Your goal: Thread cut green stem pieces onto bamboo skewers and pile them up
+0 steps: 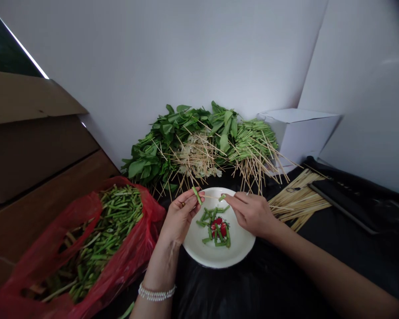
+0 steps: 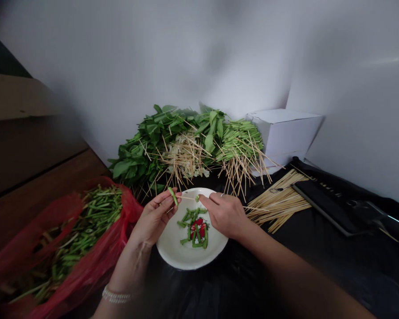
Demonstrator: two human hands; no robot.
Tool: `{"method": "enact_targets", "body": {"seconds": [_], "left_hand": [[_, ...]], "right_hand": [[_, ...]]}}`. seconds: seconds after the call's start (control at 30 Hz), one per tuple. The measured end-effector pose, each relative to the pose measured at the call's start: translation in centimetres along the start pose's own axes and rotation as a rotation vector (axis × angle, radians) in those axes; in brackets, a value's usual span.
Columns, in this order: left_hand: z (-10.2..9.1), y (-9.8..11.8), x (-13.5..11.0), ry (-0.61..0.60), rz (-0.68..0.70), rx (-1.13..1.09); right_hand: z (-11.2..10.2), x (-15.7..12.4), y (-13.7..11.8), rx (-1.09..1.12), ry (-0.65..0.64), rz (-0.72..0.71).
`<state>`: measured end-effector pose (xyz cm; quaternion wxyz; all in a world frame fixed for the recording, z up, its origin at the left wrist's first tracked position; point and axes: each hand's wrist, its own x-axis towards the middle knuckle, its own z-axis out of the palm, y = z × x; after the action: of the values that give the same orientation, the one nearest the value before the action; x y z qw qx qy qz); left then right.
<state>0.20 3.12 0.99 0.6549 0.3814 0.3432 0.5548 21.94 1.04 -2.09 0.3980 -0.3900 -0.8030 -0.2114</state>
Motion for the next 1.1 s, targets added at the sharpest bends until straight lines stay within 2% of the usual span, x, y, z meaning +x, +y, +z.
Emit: {"method": "enact_targets", "body": {"seconds": [0.47, 0.77, 0.97, 1.1], "left_hand": [[0.01, -0.28, -0.02, 0.044, 0.034, 0.089], [0.06, -0.58, -0.14, 0.074, 0.105, 0.27], [-0.03, -0.4, 0.06, 0.073, 0.074, 0.17], [-0.02, 0.1, 0.14, 0.151, 0.09, 0.015]], "right_hand": [[-0.01, -0.02, -0.04, -0.027, -0.025, 0.01], [0.19, -0.19, -0.2, -0.042, -0.043, 0.013], [0.25, -0.16, -0.16, 0.03, -0.037, 0.044], [0.05, 0.04, 0.04, 0.052, 0.004, 0.057]]}}
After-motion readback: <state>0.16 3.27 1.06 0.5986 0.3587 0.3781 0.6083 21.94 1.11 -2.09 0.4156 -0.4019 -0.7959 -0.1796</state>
